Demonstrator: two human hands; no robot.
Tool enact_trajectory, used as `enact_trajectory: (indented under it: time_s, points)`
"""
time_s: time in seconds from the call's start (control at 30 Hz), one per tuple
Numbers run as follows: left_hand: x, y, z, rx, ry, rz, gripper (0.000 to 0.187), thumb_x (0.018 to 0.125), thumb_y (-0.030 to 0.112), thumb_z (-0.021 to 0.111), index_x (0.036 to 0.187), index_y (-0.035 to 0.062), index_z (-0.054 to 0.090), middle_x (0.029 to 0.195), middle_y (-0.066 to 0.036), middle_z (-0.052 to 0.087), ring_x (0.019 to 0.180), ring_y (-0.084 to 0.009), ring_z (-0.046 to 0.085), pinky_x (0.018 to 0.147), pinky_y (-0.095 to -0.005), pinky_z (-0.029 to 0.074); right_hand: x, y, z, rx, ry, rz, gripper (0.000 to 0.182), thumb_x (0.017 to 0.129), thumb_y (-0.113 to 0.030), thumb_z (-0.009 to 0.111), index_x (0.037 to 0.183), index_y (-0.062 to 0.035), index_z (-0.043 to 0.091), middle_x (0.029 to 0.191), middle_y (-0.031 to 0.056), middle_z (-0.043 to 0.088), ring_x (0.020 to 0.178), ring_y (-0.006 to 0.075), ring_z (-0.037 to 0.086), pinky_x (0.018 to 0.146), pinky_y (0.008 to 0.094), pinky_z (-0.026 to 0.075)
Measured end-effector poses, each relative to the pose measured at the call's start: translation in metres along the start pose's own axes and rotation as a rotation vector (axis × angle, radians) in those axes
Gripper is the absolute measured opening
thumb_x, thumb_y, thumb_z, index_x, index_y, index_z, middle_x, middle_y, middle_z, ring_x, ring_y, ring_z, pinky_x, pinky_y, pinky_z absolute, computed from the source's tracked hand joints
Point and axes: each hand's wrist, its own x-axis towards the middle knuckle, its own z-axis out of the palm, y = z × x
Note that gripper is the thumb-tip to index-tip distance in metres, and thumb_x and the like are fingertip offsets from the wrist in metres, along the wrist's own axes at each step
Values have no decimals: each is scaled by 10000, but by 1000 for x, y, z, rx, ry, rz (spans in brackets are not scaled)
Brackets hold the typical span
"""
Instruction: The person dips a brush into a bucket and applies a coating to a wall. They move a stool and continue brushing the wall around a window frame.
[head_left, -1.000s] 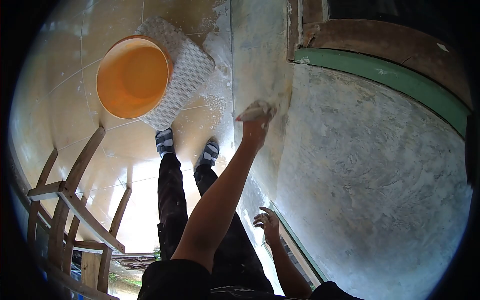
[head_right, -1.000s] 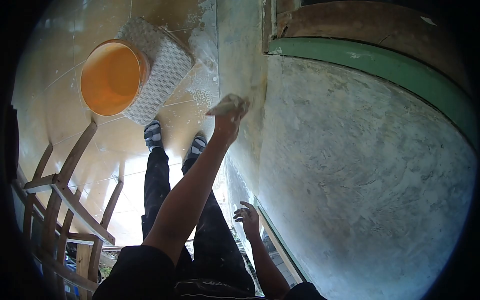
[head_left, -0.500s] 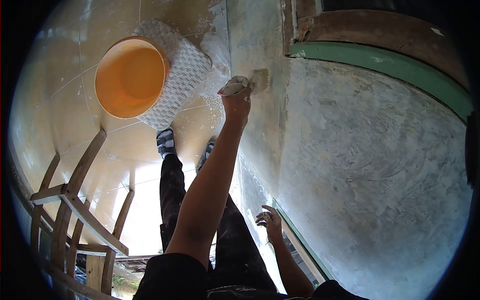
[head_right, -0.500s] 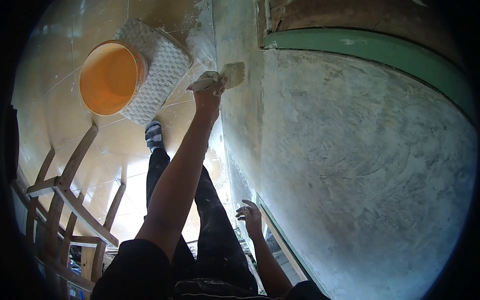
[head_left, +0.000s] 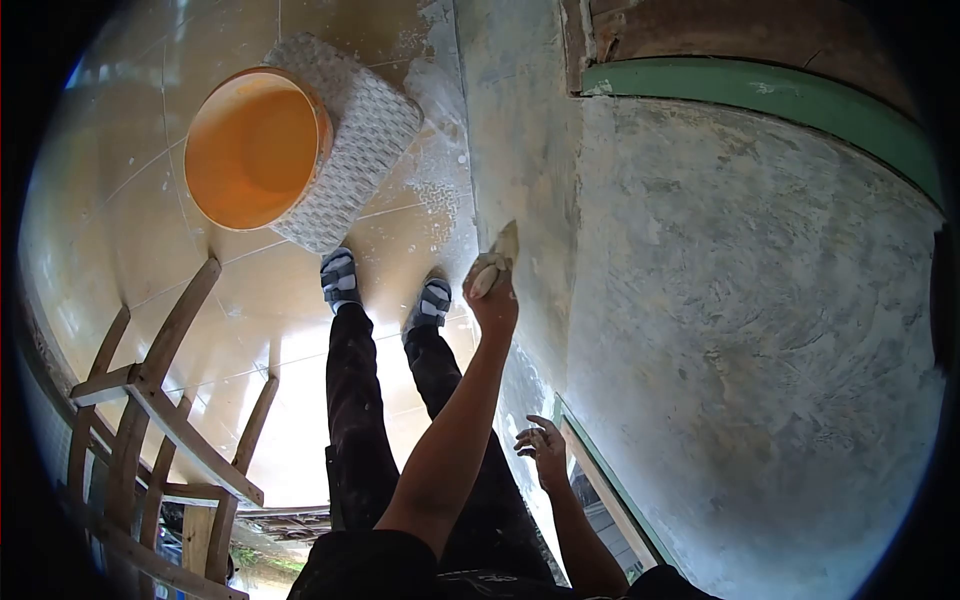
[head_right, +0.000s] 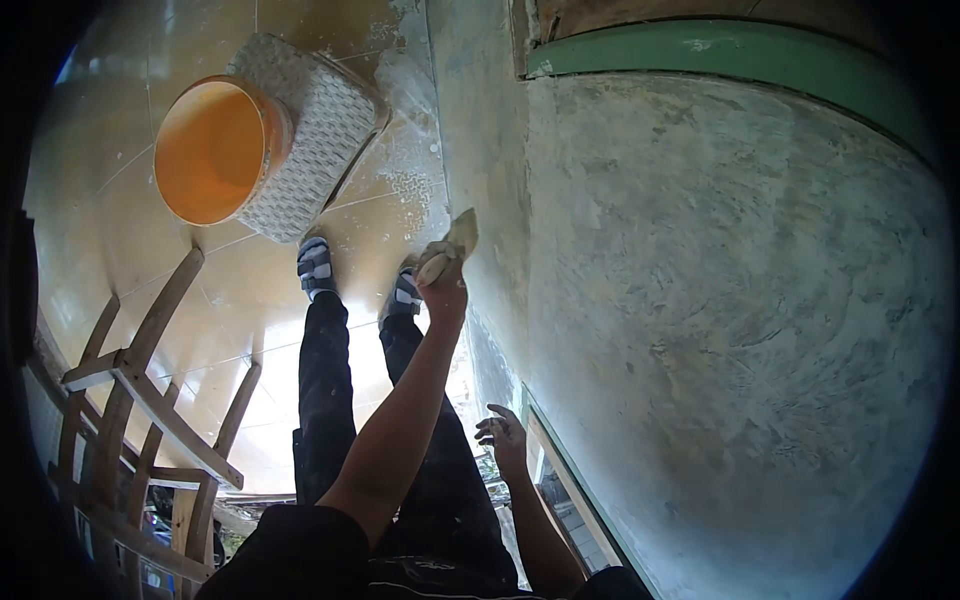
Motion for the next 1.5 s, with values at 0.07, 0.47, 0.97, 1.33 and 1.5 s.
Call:
enact_trajectory:
  time_s: [0.07,0.47,0.97,1.33,1.5]
  points:
    - [-12,15,18,57,-78,266,54,741,-61,551,715,-17,535,697,-120,556,651,-228,559,653,-300,445,3,2,-2,13,-14,-4,300,902,-116,441,1185,-20,468,847,113,604,714,163,602,618,274,487]
    - [11,26,49,39,-4,146,59,741,-19,557,797,-4,550,770,-113,566,721,-270,562,703,-328,441,2,3,-18,39,-7,-44,301,901,-133,465,1178,-17,477,840,113,607,716,157,603,627,271,484]
    - [0,69,63,214,-28,318,105,757,-10,546,859,5,525,830,-124,566,782,-271,559,760,-341,441,4,3,-19,66,-15,-20,308,886,-123,476,1174,-13,475,830,110,599,700,175,606,620,291,500]
    - [58,12,69,420,-4,342,79,758,-6,524,834,18,520,813,-111,548,775,-258,558,766,-305,432,3,-6,-20,72,-33,-33,305,882,-114,465,1170,-13,475,841,112,598,706,171,601,630,285,493]
    - [25,121,27,-88,-223,95,67,721,-47,539,742,14,520,777,-78,552,795,-195,561,763,-300,439,4,-3,-18,57,-19,-35,308,883,-121,469,1171,-12,474,846,118,596,710,175,605,618,289,495]
